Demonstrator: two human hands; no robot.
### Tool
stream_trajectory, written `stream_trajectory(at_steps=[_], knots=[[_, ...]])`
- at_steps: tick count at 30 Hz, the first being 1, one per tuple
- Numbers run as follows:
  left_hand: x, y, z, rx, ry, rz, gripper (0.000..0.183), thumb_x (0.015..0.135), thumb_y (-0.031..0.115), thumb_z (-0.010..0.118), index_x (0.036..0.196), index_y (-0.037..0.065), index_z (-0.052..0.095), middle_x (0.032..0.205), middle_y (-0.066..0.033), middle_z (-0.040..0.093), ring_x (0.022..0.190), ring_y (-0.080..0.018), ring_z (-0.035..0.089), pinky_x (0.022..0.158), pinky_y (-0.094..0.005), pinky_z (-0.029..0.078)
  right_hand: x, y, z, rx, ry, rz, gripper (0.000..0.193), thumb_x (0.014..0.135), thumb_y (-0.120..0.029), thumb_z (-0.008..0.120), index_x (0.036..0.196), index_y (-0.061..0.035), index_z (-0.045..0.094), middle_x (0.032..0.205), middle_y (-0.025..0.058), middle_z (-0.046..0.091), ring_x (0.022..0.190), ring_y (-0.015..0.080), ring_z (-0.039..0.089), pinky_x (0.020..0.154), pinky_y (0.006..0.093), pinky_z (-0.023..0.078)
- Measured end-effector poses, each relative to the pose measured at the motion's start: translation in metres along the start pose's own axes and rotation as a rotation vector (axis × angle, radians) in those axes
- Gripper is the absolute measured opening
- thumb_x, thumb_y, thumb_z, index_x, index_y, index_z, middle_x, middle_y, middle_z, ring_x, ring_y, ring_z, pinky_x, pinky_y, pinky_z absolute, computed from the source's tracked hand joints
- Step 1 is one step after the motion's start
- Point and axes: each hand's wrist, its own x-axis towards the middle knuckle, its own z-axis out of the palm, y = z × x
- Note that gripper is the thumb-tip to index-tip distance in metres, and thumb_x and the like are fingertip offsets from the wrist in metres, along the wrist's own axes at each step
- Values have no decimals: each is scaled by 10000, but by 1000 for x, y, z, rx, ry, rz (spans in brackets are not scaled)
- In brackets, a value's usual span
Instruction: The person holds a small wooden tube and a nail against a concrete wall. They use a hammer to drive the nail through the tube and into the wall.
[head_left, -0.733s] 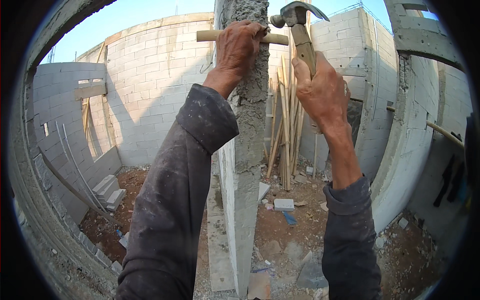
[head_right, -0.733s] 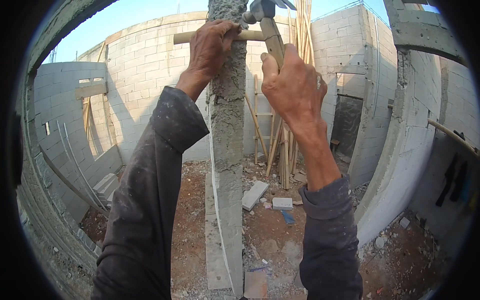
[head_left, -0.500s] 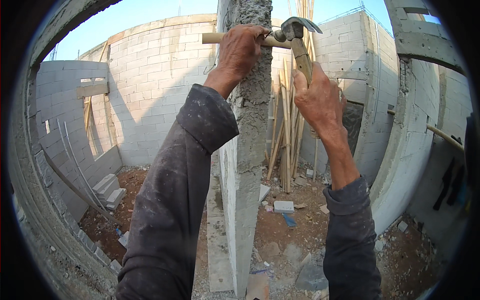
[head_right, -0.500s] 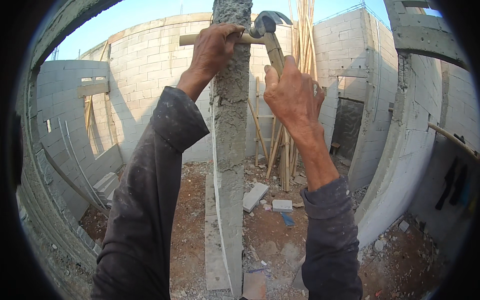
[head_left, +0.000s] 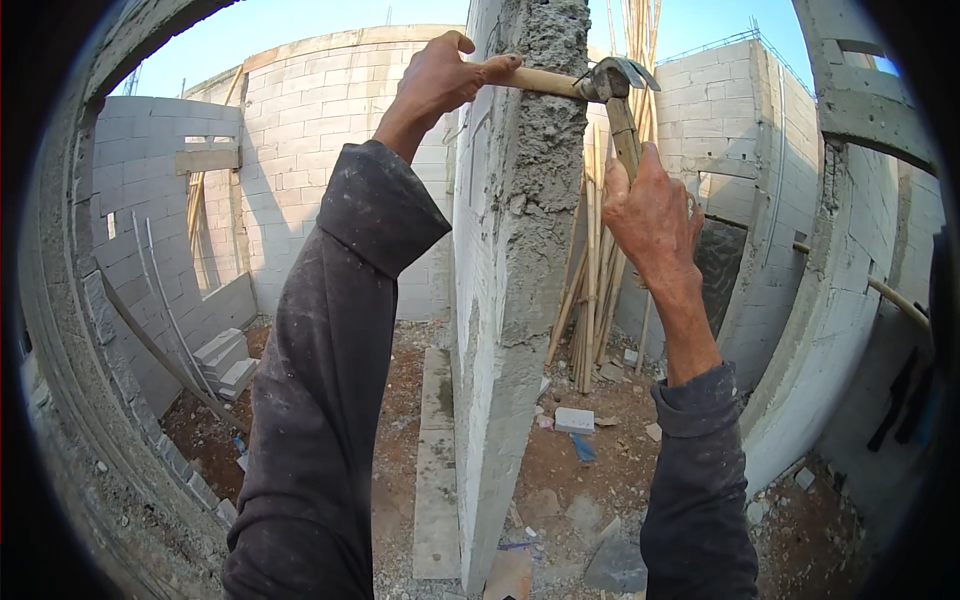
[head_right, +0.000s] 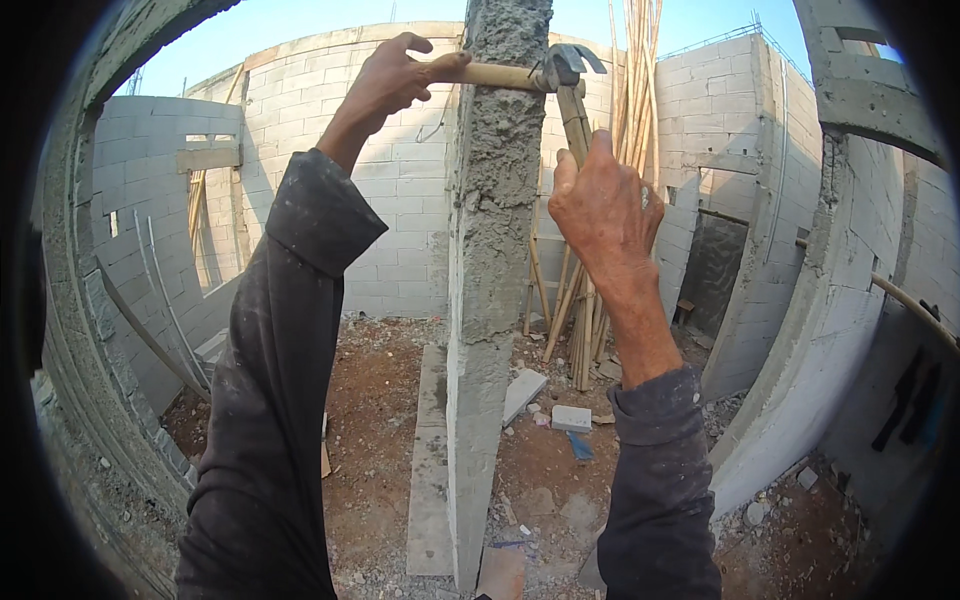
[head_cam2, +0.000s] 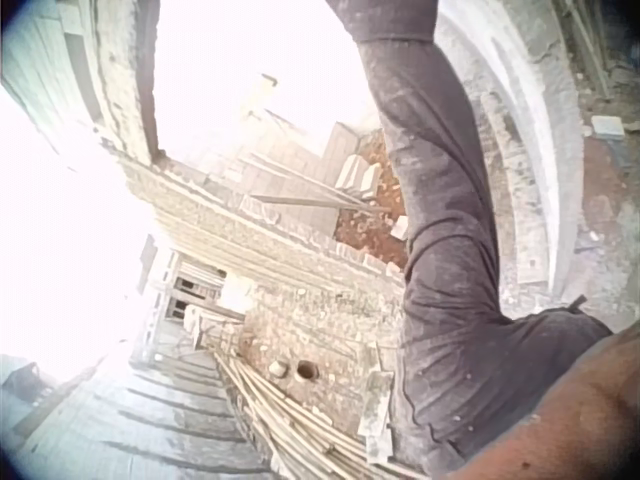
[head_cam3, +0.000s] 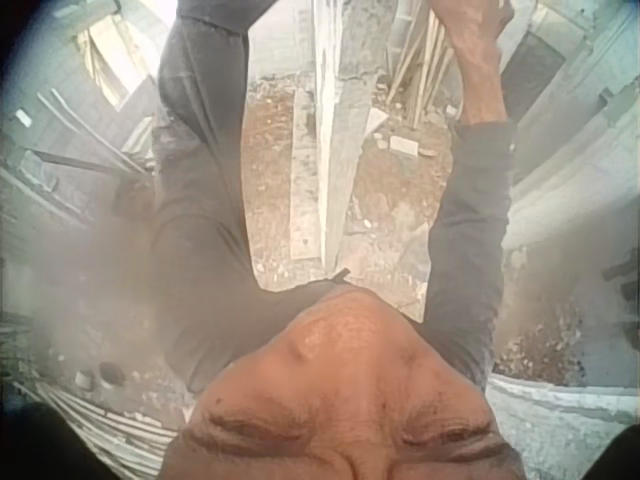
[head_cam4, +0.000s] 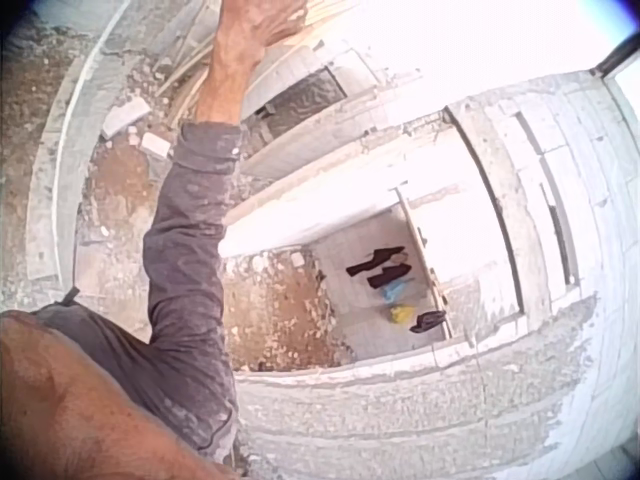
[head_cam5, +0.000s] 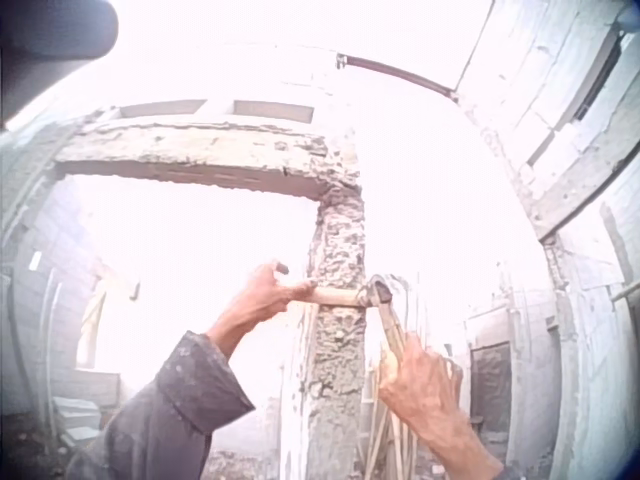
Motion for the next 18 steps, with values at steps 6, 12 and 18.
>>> stream_trajectory(at_steps=[6, 12, 18], knots=[[8, -16, 5, -560, -333, -92, 500, 884, 476, 845, 944, -16, 780, 719, -35, 627, 580, -62, 459, 495, -228, 361, -1, -3, 1, 19, -9, 9, 305, 1006, -269, 549, 1068, 29, 574, 721, 283, 698, 700, 446, 752, 647, 580, 594], [7, -3, 11, -609, -262, -123, 436, 870, 375, 876, 856, -50, 778, 662, -76, 658, 543, -104, 550, 494, -270, 409, 1, 12, -2, -10, 14, -16, 319, 1006, -294, 557, 1099, 9, 597, 725, 253, 709, 676, 431, 748, 643, 564, 590], [3, -6, 12, -523, -231, -96, 521, 860, 482, 857, 860, -33, 781, 682, -48, 612, 582, -95, 469, 518, -267, 341, -12, 10, -17, 93, 111, -45, 337, 1005, -311, 576, 1103, 10, 608, 699, 225, 708, 626, 399, 737, 615, 550, 585]])
